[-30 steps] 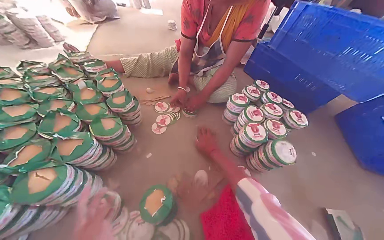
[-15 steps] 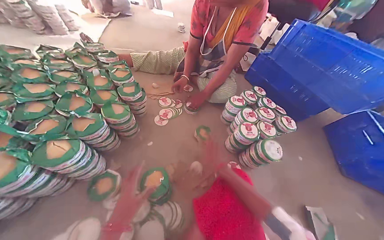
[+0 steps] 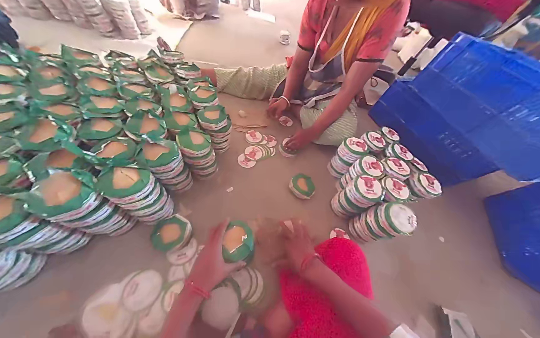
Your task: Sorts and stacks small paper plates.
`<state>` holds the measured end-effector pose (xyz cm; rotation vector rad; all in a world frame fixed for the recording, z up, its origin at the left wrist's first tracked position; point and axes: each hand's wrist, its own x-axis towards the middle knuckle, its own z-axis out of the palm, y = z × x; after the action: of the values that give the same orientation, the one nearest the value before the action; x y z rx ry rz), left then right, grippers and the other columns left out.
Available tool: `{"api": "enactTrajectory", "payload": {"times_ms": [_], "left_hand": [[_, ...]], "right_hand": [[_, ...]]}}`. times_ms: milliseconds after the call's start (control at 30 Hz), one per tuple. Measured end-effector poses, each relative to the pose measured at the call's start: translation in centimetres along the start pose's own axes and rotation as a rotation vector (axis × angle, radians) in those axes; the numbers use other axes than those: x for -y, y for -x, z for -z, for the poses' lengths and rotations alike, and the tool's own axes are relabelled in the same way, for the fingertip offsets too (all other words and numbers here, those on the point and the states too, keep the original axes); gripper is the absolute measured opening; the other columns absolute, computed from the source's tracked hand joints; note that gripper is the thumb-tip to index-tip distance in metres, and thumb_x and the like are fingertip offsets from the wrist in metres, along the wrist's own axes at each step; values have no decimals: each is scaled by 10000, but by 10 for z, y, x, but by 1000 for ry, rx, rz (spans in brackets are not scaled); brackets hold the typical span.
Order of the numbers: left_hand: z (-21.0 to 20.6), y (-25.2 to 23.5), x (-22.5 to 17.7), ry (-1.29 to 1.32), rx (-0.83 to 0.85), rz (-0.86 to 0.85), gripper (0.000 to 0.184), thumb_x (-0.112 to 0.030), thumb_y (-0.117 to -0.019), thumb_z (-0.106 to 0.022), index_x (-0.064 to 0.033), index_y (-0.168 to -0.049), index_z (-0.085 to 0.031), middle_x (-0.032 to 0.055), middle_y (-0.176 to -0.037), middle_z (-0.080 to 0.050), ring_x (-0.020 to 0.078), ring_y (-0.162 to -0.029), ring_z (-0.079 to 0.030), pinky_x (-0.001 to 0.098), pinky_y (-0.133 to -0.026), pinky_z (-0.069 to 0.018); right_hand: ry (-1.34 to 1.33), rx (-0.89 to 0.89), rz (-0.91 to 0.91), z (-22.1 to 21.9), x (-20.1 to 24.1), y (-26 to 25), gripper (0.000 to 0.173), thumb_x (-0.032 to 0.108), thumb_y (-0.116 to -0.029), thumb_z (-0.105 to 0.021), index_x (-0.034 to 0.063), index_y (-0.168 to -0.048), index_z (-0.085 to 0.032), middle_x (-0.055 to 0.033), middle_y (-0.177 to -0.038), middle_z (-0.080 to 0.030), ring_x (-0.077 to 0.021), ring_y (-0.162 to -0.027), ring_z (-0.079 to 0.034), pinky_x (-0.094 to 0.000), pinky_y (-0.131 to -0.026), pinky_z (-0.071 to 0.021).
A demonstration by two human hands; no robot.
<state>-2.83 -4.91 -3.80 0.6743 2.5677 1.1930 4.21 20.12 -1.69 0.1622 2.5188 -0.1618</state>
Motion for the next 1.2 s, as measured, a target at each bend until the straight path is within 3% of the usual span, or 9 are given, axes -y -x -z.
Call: {"api": "enactTrajectory", "payload": {"times_ms": [167,300,400,533,700,800,867,1000,1200], "left_hand": [[-19,9,14,186,-199,-120,1313,-393,-518,-984,57,-1542,-296,242,-1489,-492,324,-1362,-517,431,-1121,-456],[-29,13,14,286,-260,-92,1274,-447,-549,-959,73,-1523,-323,244,-1475,-505,282,-1366,-515,386,-1135,-438],[-34,14,19,310,-279,-116,1260,-443,-560,-956,89,-1513,-328,266,-1469,-499,291,-1361,-516,389,-1136,-438],[-38,16,24,371,-289,-101,1258,-449,-551,-959,80,-1508,-335,251,-1490,-481,237,-1374,-503,343,-1138,-430],[-50,19,29,483,-302,-90,1272,-385,-552,-974,91,-1511,-286,249,-1480,-484,195,-1354,-524,313,-1126,-447],[-53,21,27,512,-314,-76,1240,-352,-578,-968,92,-1511,-281,244,-1468,-496,178,-1338,-536,305,-1117,-456],[-54,21,26,549,-315,-62,1233,-354,-583,-964,87,-1511,-283,233,-1471,-497,168,-1339,-534,299,-1117,-457],[-55,22,27,554,-305,-42,1211,-337,-592,-929,111,-1513,-283,255,-1474,-488,187,-1350,-520,299,-1121,-435],[-55,22,22,616,-326,-19,1064,-241,-678,-870,127,-1497,-299,244,-1427,-532,150,-1290,-566,284,-1091,-460]], "right_hand": [[-87,-110,34,-1,-3,8,714,578,-833,-756,99,-1353,-655,-102,-1688,-257,-432,-1572,-29,-683,-1221,-39],[-568,-600,232,-12,-1,16,608,562,-826,-738,72,-1186,-726,-259,-1505,-475,-496,-1497,-255,-680,-1195,-197],[-786,-708,434,-21,22,18,624,631,-876,-629,143,-1253,-721,-216,-1529,-472,-489,-1495,-254,-693,-1178,-233],[-504,-661,450,-33,38,16,764,776,-861,-500,254,-1396,-654,-92,-1560,-496,-524,-1499,-250,-755,-1144,-225],[-566,-691,564,-29,44,29,735,769,-912,-396,221,-1264,-736,-147,-1517,-531,-556,-1461,-294,-750,-1107,-274],[-298,-790,528,-37,53,32,814,810,-910,-306,241,-1351,-687,-75,-1538,-527,-494,-1454,-375,-726,-1123,-293],[-152,-799,511,-40,62,35,853,827,-890,-322,215,-1374,-668,-42,-1543,-526,-454,-1458,-397,-723,-1129,-292],[-223,-787,567,-29,79,42,832,806,-920,-288,217,-1348,-688,-47,-1536,-533,-460,-1471,-369,-702,-1143,-289],[-70,-757,587,-16,102,35,761,762,-887,-467,202,-1357,-682,1,-1563,-504,-420,-1485,-370,-719,-1151,-267]]}}
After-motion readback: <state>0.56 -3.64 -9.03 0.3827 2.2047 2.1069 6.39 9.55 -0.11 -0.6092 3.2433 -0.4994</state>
